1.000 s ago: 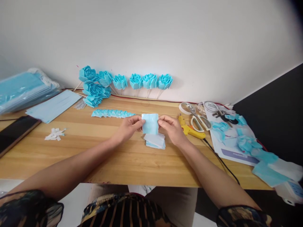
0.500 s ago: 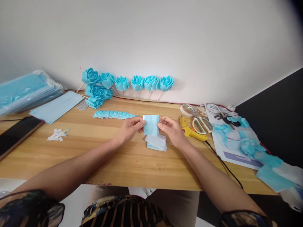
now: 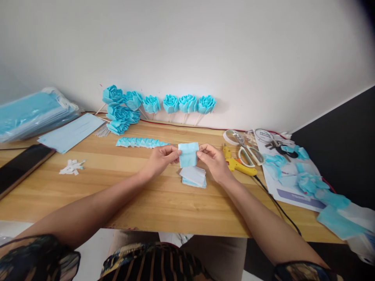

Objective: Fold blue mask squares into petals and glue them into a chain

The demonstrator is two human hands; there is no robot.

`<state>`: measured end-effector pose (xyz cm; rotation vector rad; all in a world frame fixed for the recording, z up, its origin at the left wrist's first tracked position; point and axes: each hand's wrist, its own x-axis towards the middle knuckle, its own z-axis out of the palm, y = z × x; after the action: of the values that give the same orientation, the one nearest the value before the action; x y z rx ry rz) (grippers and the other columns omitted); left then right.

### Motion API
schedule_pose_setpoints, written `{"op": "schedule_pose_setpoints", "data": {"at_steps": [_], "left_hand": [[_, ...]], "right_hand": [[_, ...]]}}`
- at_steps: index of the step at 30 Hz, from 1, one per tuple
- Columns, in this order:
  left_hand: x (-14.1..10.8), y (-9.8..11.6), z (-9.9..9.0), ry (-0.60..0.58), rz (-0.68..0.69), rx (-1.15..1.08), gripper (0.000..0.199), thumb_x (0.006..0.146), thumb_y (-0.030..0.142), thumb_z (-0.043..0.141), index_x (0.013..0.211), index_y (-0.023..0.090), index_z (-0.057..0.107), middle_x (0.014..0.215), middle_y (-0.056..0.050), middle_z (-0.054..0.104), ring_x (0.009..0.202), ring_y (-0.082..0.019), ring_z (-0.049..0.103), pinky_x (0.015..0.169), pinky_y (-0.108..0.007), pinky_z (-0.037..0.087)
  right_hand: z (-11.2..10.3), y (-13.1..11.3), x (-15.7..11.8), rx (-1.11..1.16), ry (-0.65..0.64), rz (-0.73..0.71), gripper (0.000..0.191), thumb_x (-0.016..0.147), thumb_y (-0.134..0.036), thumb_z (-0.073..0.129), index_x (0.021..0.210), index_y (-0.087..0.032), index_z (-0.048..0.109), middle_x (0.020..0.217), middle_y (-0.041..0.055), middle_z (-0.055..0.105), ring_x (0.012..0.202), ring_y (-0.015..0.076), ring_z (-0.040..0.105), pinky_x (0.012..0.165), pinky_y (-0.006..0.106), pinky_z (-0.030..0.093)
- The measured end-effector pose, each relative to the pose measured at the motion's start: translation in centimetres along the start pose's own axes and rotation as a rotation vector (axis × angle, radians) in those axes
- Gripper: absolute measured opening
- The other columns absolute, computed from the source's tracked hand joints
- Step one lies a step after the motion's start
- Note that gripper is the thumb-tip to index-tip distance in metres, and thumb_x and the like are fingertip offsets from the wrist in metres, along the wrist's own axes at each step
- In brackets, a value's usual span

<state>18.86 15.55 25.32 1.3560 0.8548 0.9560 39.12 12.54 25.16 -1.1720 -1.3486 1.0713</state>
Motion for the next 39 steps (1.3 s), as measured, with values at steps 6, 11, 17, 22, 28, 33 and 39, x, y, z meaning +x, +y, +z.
{"op": "schedule_pose_setpoints", "data": {"at_steps": [6,11,17,22,28,33,39], "left_hand": [[0.0,-0.1,-0.2,0.043,0.051,-0.026,0.038,0.086,0.051,0.061,0.076,0.015,0.07,0.067,-0.003,0.065,0.059,-0.012,0.054,0.056,-0.024,0.039],[-0.2,0.1,-0.2,0.034,0.042,-0.064,0.045,0.088,0.055,0.056,0.077,0.014,0.072,0.067,-0.006,0.066,0.058,-0.012,0.054,0.052,-0.025,0.038],[0.0,-0.3,0.0,-0.104,-0.061,-0.223,0.048,0.084,0.056,0.063,0.096,0.011,0.073,0.091,-0.014,0.074,0.078,-0.02,0.067,0.065,-0.028,0.05],[0.1,-0.4,0.2,-0.205,-0.142,-0.433,0.047,0.081,0.056,0.068,0.103,0.014,0.072,0.1,-0.014,0.074,0.088,-0.023,0.07,0.08,-0.033,0.054],[-0.2,-0.3,0.4,-0.217,-0.101,-0.445,0.033,0.081,0.04,0.073,0.103,0.015,0.071,0.106,-0.011,0.072,0.096,-0.022,0.068,0.087,-0.034,0.053],[0.0,-0.6,0.3,-0.151,-0.091,-0.489,0.027,0.078,0.026,0.074,0.103,0.014,0.072,0.106,-0.01,0.073,0.096,-0.021,0.069,0.088,-0.033,0.053],[0.5,0.1,-0.1,-0.048,-0.146,-0.63,0.023,0.078,0.015,0.069,0.1,0.015,0.073,0.111,-0.01,0.073,0.102,-0.022,0.068,0.089,-0.033,0.054]], "right_hand": [[-0.2,-0.3,0.3,0.004,0.058,-0.018,0.02,0.077,-0.04,0.069,0.077,-0.022,0.06,0.069,-0.0022,0.06,0.067,0.0148,0.057,0.068,0.03,0.049],[-0.5,-0.5,0.3,-0.094,0.105,-0.082,0.018,0.08,-0.039,0.066,0.078,-0.022,0.059,0.071,-0.0017,0.06,0.067,0.0148,0.056,0.067,0.029,0.048],[-0.2,-0.9,-0.5,-0.601,0.094,-0.535,0.005,0.087,-0.021,0.058,0.082,-0.023,0.061,0.079,0.0024,0.068,0.075,0.0181,0.061,0.073,0.033,0.047],[0.1,-1.0,-0.5,-0.847,-0.052,-0.821,0.015,0.086,-0.013,0.059,0.091,-0.024,0.067,0.089,0.0041,0.073,0.083,0.02,0.063,0.077,0.036,0.047],[-0.1,-0.7,-0.5,-0.95,-0.048,-0.851,0.019,0.087,-0.015,0.062,0.097,-0.028,0.072,0.1,0.0041,0.071,0.093,0.0217,0.06,0.083,0.039,0.046],[-0.2,-1.2,-0.8,-0.879,-0.033,-0.826,0.036,0.091,-0.016,0.056,0.124,-0.027,0.061,0.117,0.0076,0.065,0.107,0.0252,0.059,0.093,0.044,0.046],[-0.6,-1.6,-0.5,-0.805,0.099,-0.791,0.042,0.089,-0.007,0.045,0.124,-0.028,0.055,0.126,0.0092,0.06,0.117,0.0275,0.056,0.098,0.05,0.043]]}}
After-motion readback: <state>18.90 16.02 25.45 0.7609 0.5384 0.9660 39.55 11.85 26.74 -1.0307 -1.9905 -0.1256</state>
